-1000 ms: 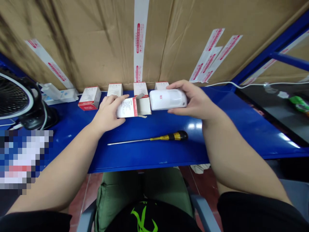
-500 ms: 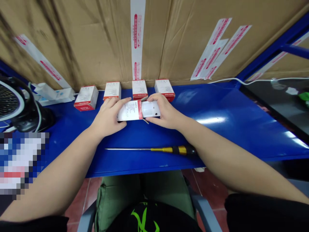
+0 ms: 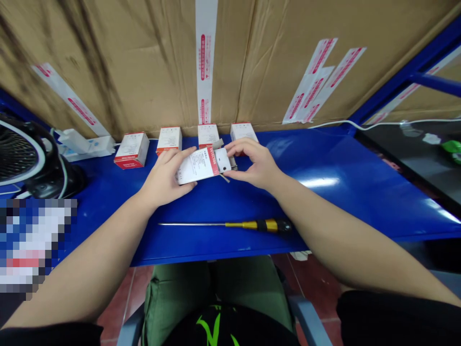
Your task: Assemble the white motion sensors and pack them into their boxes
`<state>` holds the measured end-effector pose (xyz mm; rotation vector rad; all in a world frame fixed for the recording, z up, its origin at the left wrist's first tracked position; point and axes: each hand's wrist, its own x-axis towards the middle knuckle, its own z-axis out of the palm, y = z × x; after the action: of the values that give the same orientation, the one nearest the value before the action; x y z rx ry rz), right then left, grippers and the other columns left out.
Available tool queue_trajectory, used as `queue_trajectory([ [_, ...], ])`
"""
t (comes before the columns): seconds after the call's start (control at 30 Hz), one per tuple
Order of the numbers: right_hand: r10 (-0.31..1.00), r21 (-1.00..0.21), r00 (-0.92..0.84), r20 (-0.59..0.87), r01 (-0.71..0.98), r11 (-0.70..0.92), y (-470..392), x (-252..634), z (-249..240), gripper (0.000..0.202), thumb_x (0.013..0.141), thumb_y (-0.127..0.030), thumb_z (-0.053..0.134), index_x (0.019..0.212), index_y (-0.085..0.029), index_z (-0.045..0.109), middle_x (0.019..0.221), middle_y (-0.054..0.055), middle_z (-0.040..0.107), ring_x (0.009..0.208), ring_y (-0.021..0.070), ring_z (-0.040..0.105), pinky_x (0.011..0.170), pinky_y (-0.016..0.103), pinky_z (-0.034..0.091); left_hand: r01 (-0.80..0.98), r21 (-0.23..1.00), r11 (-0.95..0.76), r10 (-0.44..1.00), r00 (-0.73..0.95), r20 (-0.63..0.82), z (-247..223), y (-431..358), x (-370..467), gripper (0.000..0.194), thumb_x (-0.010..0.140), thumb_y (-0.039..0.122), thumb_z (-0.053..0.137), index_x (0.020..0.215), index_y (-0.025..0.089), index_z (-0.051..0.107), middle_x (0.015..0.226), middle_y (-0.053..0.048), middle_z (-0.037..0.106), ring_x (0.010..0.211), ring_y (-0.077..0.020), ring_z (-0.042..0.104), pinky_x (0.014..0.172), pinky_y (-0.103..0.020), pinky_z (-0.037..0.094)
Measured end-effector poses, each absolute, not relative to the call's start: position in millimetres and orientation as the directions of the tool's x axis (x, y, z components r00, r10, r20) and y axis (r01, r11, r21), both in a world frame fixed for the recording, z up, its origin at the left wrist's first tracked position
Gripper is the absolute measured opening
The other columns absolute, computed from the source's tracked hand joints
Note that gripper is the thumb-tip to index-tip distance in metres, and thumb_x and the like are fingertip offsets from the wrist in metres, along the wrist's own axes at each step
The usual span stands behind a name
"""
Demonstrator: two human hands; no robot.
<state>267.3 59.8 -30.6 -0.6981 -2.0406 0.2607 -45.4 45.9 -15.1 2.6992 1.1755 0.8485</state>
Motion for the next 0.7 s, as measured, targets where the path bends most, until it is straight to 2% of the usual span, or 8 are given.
queue_trajectory([
  [0.13,0.516,-0.326,-0.454,0.726,0.434,0.84,58.0,268.2,-24.0,0.031,0.089,-0.052,0.087,0.108,-0.03,0.077,0.12,0.005,0.084,0.114,0.0308,0.073,0.108,0.058,0.054,0.603,0.313,-0.734,0.671,0.57,0.474,-18.0,46.9,-43.3,0.088,0.089,0.061,0.077,0.163,0.02,0.05,0.139,-0.015,0.069,0.126,-0.0384,0.065,0.111,-0.055,0.052],
  [0.23,0.448,-0.264,-0.544,0.71,0.384,0.885,55.4,264.6,-24.9,0.016,0.102,-0.04,0.071,0.113,-0.032,0.08,0.12,0.003,0.084,0.126,0.0296,0.069,0.116,0.061,0.05,0.588,0.322,-0.742,0.661,0.563,0.496,-21.0,48.6,-42.2,0.091,0.09,0.067,0.077,0.163,0.021,0.05,0.136,-0.015,0.07,0.123,-0.0378,0.065,0.11,-0.055,0.052],
  [0.33,0.402,-0.24,-0.599,0.693,0.334,0.911,52.2,260.6,-28.1,0.026,0.109,-0.027,0.056,0.105,-0.031,0.081,0.124,0.003,0.081,0.135,0.0284,0.063,0.122,0.061,0.046,0.578,0.321,-0.75,0.65,0.559,0.514,-23.2,49.6,-42.1,0.09,0.089,0.068,0.078,0.162,0.022,0.051,0.138,-0.015,0.07,0.125,-0.0377,0.065,0.111,-0.055,0.052],
  [0.4,0.444,-0.287,-0.581,0.681,0.346,0.893,50.9,261.9,-29.0,0.023,0.108,-0.031,0.059,0.11,-0.031,0.082,0.137,0.006,0.075,0.141,0.0303,0.059,0.124,0.061,0.045,0.588,0.314,-0.746,0.651,0.542,0.531,-23.3,49.8,-42.4,0.089,0.088,0.066,0.079,0.16,0.022,0.052,0.138,-0.015,0.07,0.126,-0.0377,0.065,0.112,-0.055,0.052],
  [0.47,0.541,-0.403,-0.508,0.67,0.363,0.84,51.2,266.5,-28.5,0.024,0.103,-0.04,0.068,0.122,-0.031,0.079,0.147,0.009,0.066,0.142,0.0323,0.058,0.121,0.059,0.049,0.608,0.301,-0.735,0.657,0.526,0.541,-22.4,49.6,-42.5,0.088,0.087,0.065,0.08,0.159,0.022,0.053,0.138,-0.015,0.07,0.126,-0.0379,0.065,0.112,-0.055,0.051],
  [0.6,0.75,-0.738,-0.388,0.536,0.217,0.639,53.6,275.6,-26.3,0.05,0.096,-0.056,0.078,0.136,-0.029,0.066,0.132,0.009,0.067,0.108,0.024,0.07,0.09,0.04,0.065,0.64,0.278,-0.716,0.668,0.512,0.54,-19.1,48.1,-41.8,0.082,0.084,0.056,0.082,0.155,0.024,0.054,0.14,-0.013,0.071,0.127,-0.038,0.065,0.113,-0.056,0.05],
  [0.67,0.75,-0.78,-0.43,0.503,0.147,0.608,53.1,275.6,-25.4,0.065,0.09,-0.063,0.083,0.141,-0.029,0.061,0.131,0.008,0.066,0.097,0.0204,0.069,0.083,0.036,0.065,0.651,0.279,-0.706,0.677,0.504,0.536,-17.9,47.3,-41.6,0.079,0.084,0.052,0.082,0.153,0.024,0.055,0.141,-0.013,0.071,0.128,-0.038,0.065,0.114,-0.057,0.049],
  [0.7,0.73,-0.762,-0.452,0.513,0.151,0.63,52.2,274.5,-24.9,0.074,0.085,-0.065,0.088,0.144,-0.03,0.06,0.135,0.009,0.064,0.099,0.021,0.068,0.085,0.037,0.065,0.655,0.284,-0.7,0.683,0.5,0.532,-17.5,47.1,-41.6,0.079,0.083,0.051,0.082,0.152,0.025,0.055,0.141,-0.013,0.071,0.128,-0.0381,0.065,0.114,-0.057,0.049],
])
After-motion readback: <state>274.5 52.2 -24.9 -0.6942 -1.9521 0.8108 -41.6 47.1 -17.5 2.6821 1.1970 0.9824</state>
